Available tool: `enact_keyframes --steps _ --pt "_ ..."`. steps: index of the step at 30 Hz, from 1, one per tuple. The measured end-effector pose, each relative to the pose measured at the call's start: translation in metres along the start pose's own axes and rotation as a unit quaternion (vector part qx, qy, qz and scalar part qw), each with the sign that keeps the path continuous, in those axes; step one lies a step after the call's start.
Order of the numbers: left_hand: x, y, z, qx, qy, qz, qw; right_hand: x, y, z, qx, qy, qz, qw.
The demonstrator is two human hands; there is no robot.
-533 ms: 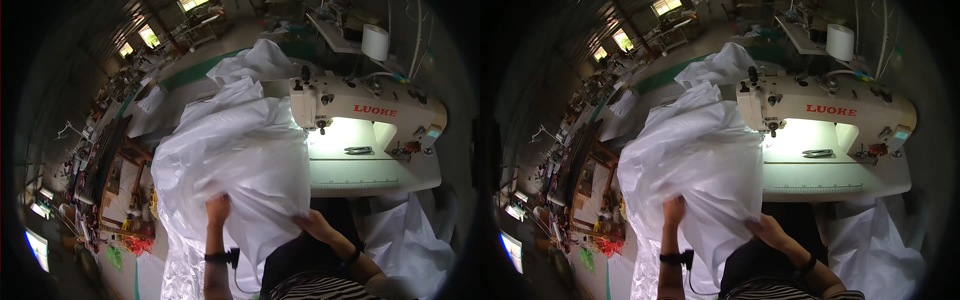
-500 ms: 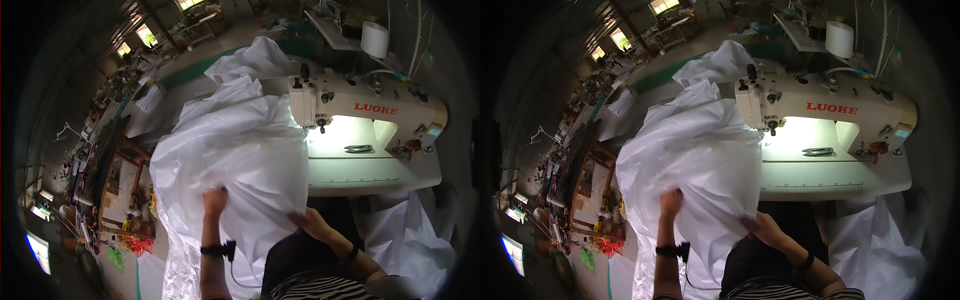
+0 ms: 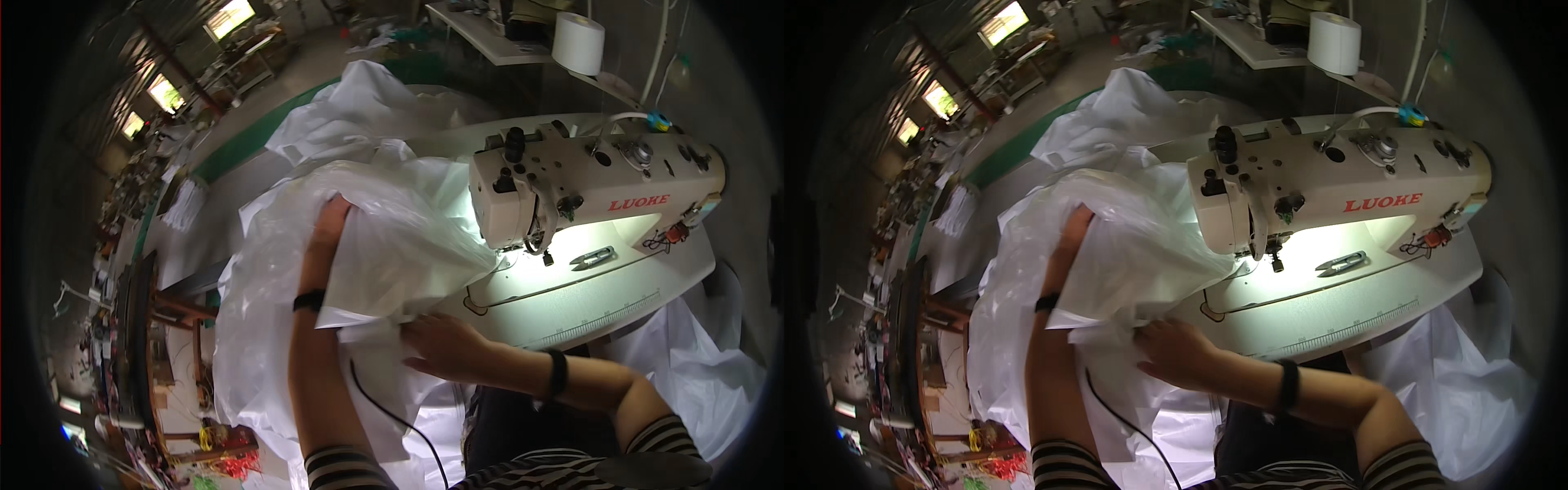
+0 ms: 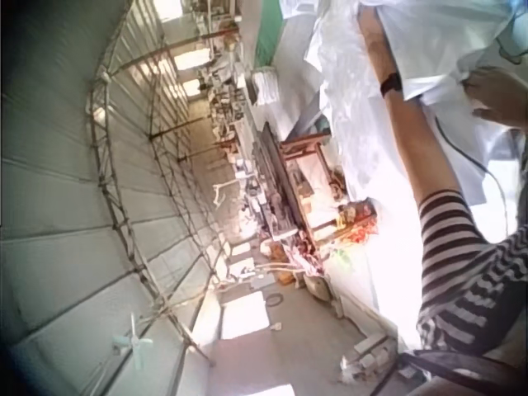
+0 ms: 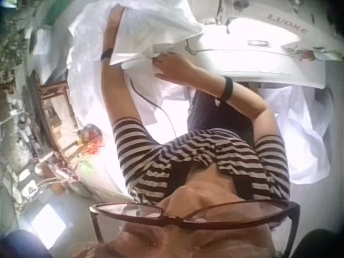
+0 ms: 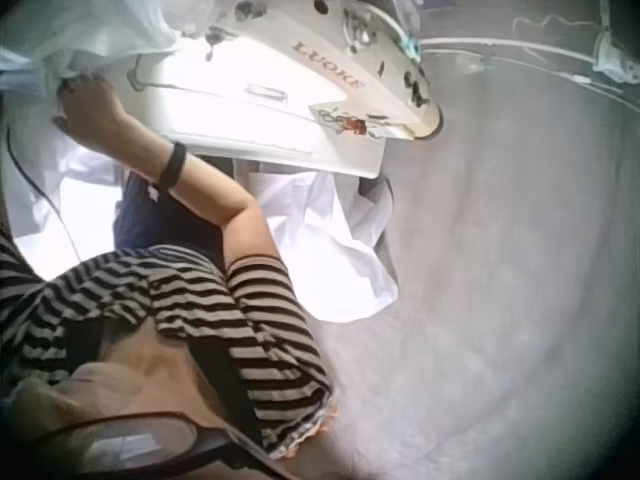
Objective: Sewing a large white plastic sheet using an industrial sewing machine.
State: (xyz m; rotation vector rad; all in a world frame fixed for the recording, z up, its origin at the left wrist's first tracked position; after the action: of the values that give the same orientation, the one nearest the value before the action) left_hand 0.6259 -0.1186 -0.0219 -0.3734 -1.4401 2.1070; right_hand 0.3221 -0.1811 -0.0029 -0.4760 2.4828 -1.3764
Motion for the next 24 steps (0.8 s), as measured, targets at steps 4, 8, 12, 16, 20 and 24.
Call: enact_keyframes --steps 4,8,12,16,20,24 --pt "0.044 -0.065 0.031 0.204 0.078 0.003 0.976 -0.089 0.025 0.008 0.159 0.035 -0.141 0.977" --pt "0.193 -0.149 0.077 0.23 0.178 0.147 0.945 -0.154 0.029 0.039 0.196 0.091 -0.1 0.971" --pt "0.325 -0.174 0.068 0.246 0.116 0.121 0.955 -0.171 0.026 0.057 0.182 0.125 -0.08 0.972" --pt "0.338 -0.143 -0.005 -0.136 -0.033 0.136 0.981 -0.119 0.017 0.04 0.078 0.094 -0.023 0.992" --pt "0.341 -0.121 -0.034 -0.153 -0.005 0.224 0.963 -0.001 0.046 0.006 -0.197 0.022 -0.054 0.979" --pt "0.362 -0.107 -0.029 -0.031 -0.025 0.275 0.96 0.093 0.097 -0.032 -0.424 0.011 -0.229 0.876"
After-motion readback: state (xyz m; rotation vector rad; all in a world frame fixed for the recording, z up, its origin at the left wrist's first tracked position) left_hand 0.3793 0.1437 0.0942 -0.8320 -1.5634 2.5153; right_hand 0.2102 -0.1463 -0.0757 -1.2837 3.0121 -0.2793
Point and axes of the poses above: each hand's wrist, its own x-axis away from the middle knuckle, its own y-axis out of the palm, z = x × y, the point moved 7 cm from there along -x, towards the middle knuckle, and after that the axes turned 1 degree about z, right-handed, at the moved point
